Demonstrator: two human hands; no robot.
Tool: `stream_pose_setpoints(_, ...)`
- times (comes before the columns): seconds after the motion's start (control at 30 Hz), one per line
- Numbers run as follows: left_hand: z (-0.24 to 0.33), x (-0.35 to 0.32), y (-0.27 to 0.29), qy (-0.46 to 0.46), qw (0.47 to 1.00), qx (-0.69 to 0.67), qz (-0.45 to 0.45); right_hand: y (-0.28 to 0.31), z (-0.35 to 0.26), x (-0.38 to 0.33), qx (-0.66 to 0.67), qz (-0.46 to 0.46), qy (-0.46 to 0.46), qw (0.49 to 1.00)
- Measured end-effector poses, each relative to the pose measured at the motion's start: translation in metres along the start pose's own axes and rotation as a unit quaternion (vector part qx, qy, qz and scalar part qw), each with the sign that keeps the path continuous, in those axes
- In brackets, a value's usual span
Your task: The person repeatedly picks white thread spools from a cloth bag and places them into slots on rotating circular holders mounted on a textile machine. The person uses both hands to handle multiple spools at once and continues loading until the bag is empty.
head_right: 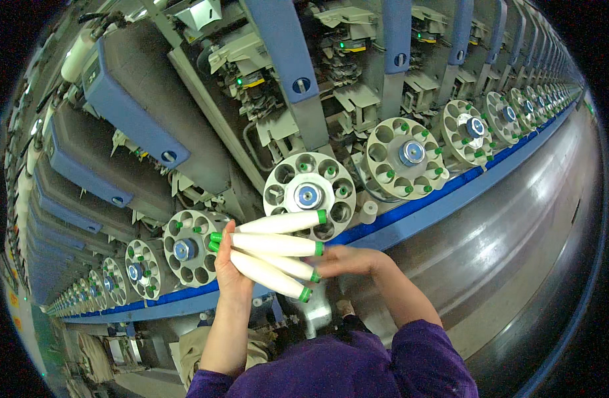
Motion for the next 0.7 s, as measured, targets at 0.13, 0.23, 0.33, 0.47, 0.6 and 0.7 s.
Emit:
stream_pose_setpoints(0.13, -0.002, 0.019, -0.003, 0.004, 0.999, 0.032, 0.014, 0.079, 0.009, -0.033, 0.185, 0.041, -0.064, 0.980)
stream_pose_setpoints(0.23, -0.019, 0.042, -0.008, -0.013, 0.996, 0.085, 0.004, 0.176, 0.006, -0.057, 0.261, 0.278, 0.029, 0.924)
stream_pose_setpoints(0.33, -0.053, 0.060, -0.020, -0.059, 0.984, 0.165, -0.012, 0.207, 0.012, -0.062, 0.267, 0.331, 0.034, 0.904)
stream_pose_setpoints(0.47, -0.084, 0.049, -0.063, -0.239, 0.835, 0.479, -0.126, 0.182, 0.016, -0.055, 0.204, 0.395, 0.051, 0.894)
stream_pose_setpoints(0.6, -0.092, 0.035, -0.073, -0.197, 0.834, 0.492, -0.153, 0.075, 0.033, -0.031, 0.050, 0.181, -0.080, 0.979)
stream_pose_setpoints(0.7, -0.061, 0.038, -0.046, -0.060, 0.945, 0.307, -0.091, -0.012, 0.041, -0.036, 0.090, 0.002, -0.057, 0.994)
Point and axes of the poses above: each hand's wrist, its own x-axis towards the middle knuckle, its own y-axis out of the back of the hand, z = x × y, the point moved 8 cm from there along x, towards the middle knuckle, and after that the axes turned 4 degrees about z, right-handed, at the moved point
